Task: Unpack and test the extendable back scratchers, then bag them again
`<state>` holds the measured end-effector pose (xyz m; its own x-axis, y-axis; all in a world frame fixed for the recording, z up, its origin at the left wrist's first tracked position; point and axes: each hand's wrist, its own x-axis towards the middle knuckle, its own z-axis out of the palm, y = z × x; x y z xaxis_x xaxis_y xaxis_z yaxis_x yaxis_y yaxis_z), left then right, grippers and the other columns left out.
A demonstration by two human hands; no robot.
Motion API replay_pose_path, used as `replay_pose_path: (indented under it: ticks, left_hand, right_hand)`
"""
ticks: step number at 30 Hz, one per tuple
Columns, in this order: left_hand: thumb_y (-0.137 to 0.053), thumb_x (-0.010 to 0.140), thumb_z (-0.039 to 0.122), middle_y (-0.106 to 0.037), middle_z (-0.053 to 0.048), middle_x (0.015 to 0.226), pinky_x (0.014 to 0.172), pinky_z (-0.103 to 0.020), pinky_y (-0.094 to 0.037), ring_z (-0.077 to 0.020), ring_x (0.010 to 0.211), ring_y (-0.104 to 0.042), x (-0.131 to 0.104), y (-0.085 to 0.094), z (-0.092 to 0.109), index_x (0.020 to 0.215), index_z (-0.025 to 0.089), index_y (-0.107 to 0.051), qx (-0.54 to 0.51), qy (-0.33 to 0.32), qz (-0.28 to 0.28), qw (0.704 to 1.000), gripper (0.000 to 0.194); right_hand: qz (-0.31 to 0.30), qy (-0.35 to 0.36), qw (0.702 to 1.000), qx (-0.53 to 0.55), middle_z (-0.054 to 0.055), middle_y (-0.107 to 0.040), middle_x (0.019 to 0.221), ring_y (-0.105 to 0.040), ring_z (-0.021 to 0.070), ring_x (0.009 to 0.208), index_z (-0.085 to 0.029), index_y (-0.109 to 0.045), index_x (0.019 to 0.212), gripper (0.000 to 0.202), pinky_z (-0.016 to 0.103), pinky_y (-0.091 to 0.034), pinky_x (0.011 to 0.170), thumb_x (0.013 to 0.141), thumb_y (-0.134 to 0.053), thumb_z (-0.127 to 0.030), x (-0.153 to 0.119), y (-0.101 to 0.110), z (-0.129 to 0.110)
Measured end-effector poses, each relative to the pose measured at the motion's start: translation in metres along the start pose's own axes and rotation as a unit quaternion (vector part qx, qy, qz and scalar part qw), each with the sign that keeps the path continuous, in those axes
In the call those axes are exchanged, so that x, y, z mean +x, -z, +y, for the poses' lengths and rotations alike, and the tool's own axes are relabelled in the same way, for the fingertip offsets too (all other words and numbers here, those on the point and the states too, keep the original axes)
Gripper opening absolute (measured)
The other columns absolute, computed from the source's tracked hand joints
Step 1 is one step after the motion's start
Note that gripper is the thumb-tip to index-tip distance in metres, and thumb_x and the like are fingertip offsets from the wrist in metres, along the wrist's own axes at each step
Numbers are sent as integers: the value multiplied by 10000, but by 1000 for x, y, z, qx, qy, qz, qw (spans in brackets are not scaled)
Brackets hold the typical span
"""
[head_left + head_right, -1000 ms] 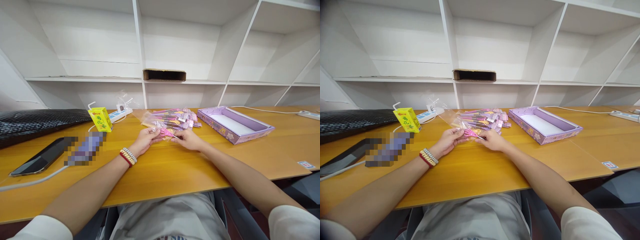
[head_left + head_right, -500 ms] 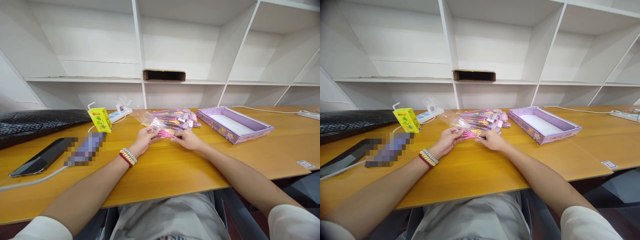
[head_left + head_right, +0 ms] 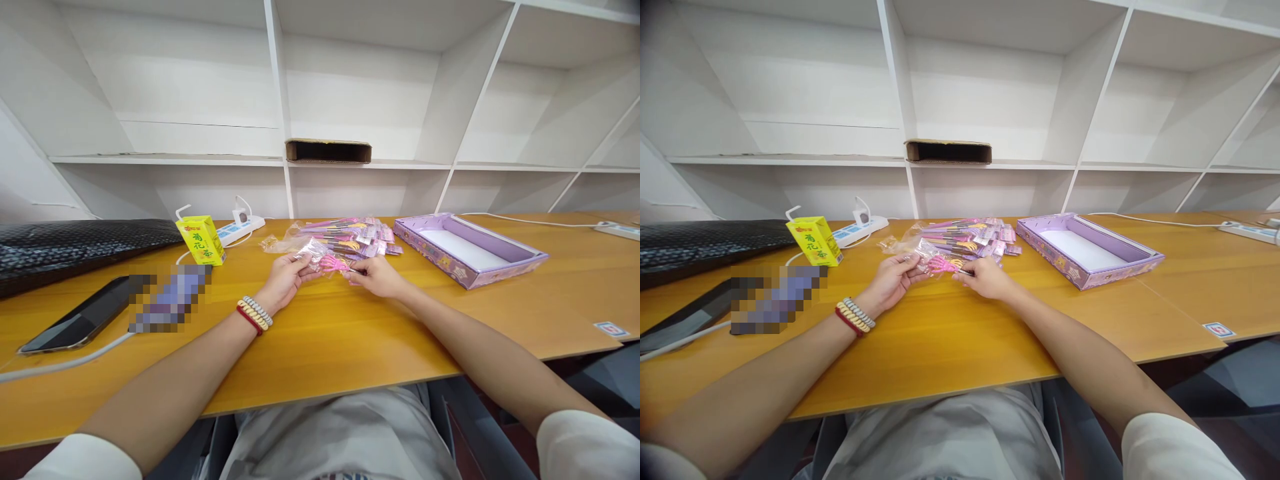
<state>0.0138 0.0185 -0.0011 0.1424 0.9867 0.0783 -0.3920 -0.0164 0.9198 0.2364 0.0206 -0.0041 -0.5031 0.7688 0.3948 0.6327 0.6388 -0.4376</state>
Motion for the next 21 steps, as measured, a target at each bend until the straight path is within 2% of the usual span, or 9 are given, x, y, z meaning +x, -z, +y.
replay_pose_path:
  ticks: [7,11,14,17,21]
  left_hand:
    - [-681,724,183,-685,-76,813,691,-276,-562,-144,704,-660,-6,-6,-6,813,101,-626,8,39,-35,999,133]
    - [-687,720,194,-682,-80,829,685,-271,-559,-148,724,-659,-6,-7,-6,824,101,-628,18,40,-24,999,152]
    - [-684,723,215,-680,-83,837,669,-264,-556,-147,725,-656,-5,-6,-6,845,102,-633,24,36,-20,999,173]
    - [-686,719,216,-678,-72,806,664,-267,-556,-134,701,-647,-4,-6,-6,833,107,-634,24,33,-15,999,166]
    - [-684,715,201,-676,-54,764,649,-250,-550,-120,669,-639,-5,-6,-5,817,114,-634,19,21,-4,1000,143]
  right_hand:
    - [16,5,1000,16,-22,-483,522,-364,74,505,-139,-585,630,359,220,-262,508,833,-491,-420,1,-3,-5]
    - [38,-33,998,44,-2,-562,646,-458,95,560,-148,-606,867,252,220,-340,551,755,-590,-373,0,-5,-7]
    - [35,-38,993,103,21,-594,813,-509,96,611,-158,-530,983,300,220,-391,577,697,-595,-220,-1,-8,-7]
    - [27,-48,989,136,7,-579,824,-509,90,605,-175,-494,952,314,212,-400,561,648,-559,-129,-2,-12,-7]
    - [41,-72,988,132,20,-570,824,-523,97,612,-162,-522,811,172,218,-407,554,661,-597,-201,1,-17,-5]
